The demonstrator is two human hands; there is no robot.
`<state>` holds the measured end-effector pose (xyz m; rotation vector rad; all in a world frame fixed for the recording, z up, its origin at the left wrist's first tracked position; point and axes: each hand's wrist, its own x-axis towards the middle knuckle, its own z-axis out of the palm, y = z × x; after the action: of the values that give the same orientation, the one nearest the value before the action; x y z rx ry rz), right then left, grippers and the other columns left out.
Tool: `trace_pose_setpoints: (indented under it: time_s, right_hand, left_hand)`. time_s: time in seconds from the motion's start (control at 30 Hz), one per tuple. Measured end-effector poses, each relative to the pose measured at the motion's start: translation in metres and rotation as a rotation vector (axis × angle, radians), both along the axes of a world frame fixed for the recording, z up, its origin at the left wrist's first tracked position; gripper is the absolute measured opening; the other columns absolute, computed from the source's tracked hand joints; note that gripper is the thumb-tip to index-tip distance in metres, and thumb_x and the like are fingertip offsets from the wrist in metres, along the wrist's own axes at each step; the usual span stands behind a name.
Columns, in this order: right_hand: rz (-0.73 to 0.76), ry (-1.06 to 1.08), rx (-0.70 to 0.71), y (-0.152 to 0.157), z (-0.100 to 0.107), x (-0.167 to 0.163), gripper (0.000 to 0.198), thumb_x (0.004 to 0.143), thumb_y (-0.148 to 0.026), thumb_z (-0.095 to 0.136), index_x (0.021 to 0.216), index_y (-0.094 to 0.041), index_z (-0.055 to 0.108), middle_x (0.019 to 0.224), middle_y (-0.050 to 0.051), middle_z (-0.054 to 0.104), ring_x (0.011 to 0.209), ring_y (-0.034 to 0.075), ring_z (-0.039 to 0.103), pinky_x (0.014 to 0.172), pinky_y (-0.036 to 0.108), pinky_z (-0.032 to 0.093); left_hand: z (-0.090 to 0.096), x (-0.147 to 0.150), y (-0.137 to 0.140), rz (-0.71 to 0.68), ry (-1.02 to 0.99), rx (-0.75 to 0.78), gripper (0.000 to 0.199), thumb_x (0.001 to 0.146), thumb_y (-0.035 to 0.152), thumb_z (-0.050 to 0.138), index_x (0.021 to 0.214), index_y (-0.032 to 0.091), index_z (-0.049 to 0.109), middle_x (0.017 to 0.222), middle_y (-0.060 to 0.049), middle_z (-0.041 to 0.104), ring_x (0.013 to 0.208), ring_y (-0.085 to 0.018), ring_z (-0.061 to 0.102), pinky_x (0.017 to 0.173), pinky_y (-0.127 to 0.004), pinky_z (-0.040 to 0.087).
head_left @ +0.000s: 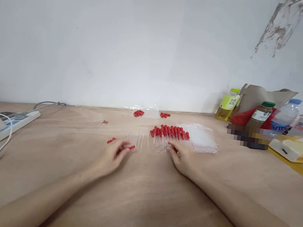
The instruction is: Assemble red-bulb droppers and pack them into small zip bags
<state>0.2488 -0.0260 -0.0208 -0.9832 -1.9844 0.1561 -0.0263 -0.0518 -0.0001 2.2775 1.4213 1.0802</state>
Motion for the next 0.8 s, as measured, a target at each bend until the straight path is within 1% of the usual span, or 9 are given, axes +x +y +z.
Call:
trace_pose_setpoints:
  time_s: [0.07,0.1,0.17,0.27,0.33,0.4,0.53,0.67,0.8]
  right_hand:
    - [0.025,-0.023,-0.002,-0.004,-0.001,-0.002,0.021,0.084,-0.023,0.040,0.098,-0.018,0.056,0.087,0.007,0.062,0.078,0.016,0.056,0.069,0.028,0.043]
    - [0.040,-0.043,-0.003,-0.006,-0.001,-0.003,0.021,0.084,-0.023,0.040,0.096,-0.018,0.057,0.085,0.006,0.062,0.077,0.016,0.056,0.068,0.027,0.043]
    - [0.063,-0.089,0.003,-0.010,-0.001,-0.005,0.019,0.084,-0.023,0.041,0.092,-0.018,0.058,0.080,0.005,0.062,0.071,0.014,0.055,0.066,0.027,0.041]
    - [0.084,-0.156,0.010,-0.018,0.002,-0.011,0.016,0.083,-0.024,0.043,0.086,-0.019,0.058,0.078,0.004,0.062,0.066,0.013,0.054,0.068,0.029,0.038]
    - [0.104,-0.178,0.002,-0.025,0.005,-0.015,0.015,0.083,-0.023,0.043,0.085,-0.019,0.058,0.078,0.003,0.062,0.068,0.012,0.054,0.071,0.030,0.035]
    - [0.141,-0.189,-0.009,-0.030,0.006,-0.020,0.016,0.083,-0.022,0.043,0.086,-0.019,0.058,0.078,0.002,0.062,0.069,0.012,0.054,0.072,0.030,0.033]
    - [0.212,-0.213,0.007,-0.037,0.006,-0.024,0.018,0.084,-0.022,0.041,0.090,-0.020,0.058,0.078,0.003,0.063,0.069,0.012,0.053,0.074,0.032,0.030]
    - [0.238,-0.220,0.006,-0.036,0.003,-0.023,0.018,0.084,-0.021,0.041,0.091,-0.019,0.058,0.077,0.002,0.062,0.067,0.011,0.051,0.074,0.032,0.028]
    - [0.251,-0.242,0.012,-0.035,0.003,-0.023,0.018,0.084,-0.021,0.042,0.090,-0.020,0.058,0.079,0.002,0.062,0.067,0.011,0.051,0.074,0.031,0.027]
  left_hand:
    - [-0.004,0.017,-0.020,-0.133,0.158,0.003,0.020,0.084,0.024,0.044,0.096,0.020,0.058,0.089,-0.005,0.057,0.081,-0.016,0.055,0.074,-0.029,0.042]
    - [-0.006,0.022,-0.026,-0.137,0.175,0.010,0.020,0.084,0.023,0.043,0.095,0.020,0.059,0.089,-0.005,0.056,0.082,-0.017,0.054,0.075,-0.030,0.042]
    - [-0.008,0.028,-0.030,-0.103,0.190,-0.011,0.018,0.082,0.024,0.047,0.092,0.019,0.061,0.086,-0.005,0.055,0.080,-0.017,0.053,0.073,-0.030,0.042]
    - [-0.010,0.030,-0.025,-0.016,0.161,-0.045,0.013,0.080,0.026,0.051,0.078,0.017,0.061,0.076,-0.004,0.055,0.072,-0.017,0.053,0.066,-0.030,0.043]
    - [-0.011,0.031,-0.021,-0.014,0.107,-0.048,0.012,0.080,0.025,0.051,0.076,0.017,0.058,0.075,-0.003,0.055,0.074,-0.018,0.053,0.067,-0.031,0.042]
    - [-0.012,0.034,-0.022,-0.044,0.014,-0.066,0.010,0.081,0.025,0.049,0.080,0.018,0.056,0.077,-0.003,0.056,0.075,-0.018,0.053,0.067,-0.030,0.042]
    - [-0.016,0.039,-0.029,-0.119,-0.156,-0.193,0.010,0.084,0.027,0.045,0.083,0.018,0.051,0.069,0.000,0.055,0.064,-0.014,0.053,0.059,-0.026,0.042]
    - [-0.019,0.041,-0.033,-0.160,-0.294,-0.304,0.012,0.086,0.029,0.044,0.088,0.018,0.048,0.067,0.000,0.057,0.062,-0.013,0.055,0.057,-0.025,0.045]
    - [-0.020,0.041,-0.031,-0.170,-0.334,-0.305,0.013,0.085,0.030,0.047,0.088,0.017,0.047,0.069,-0.001,0.058,0.065,-0.014,0.058,0.061,-0.026,0.046]
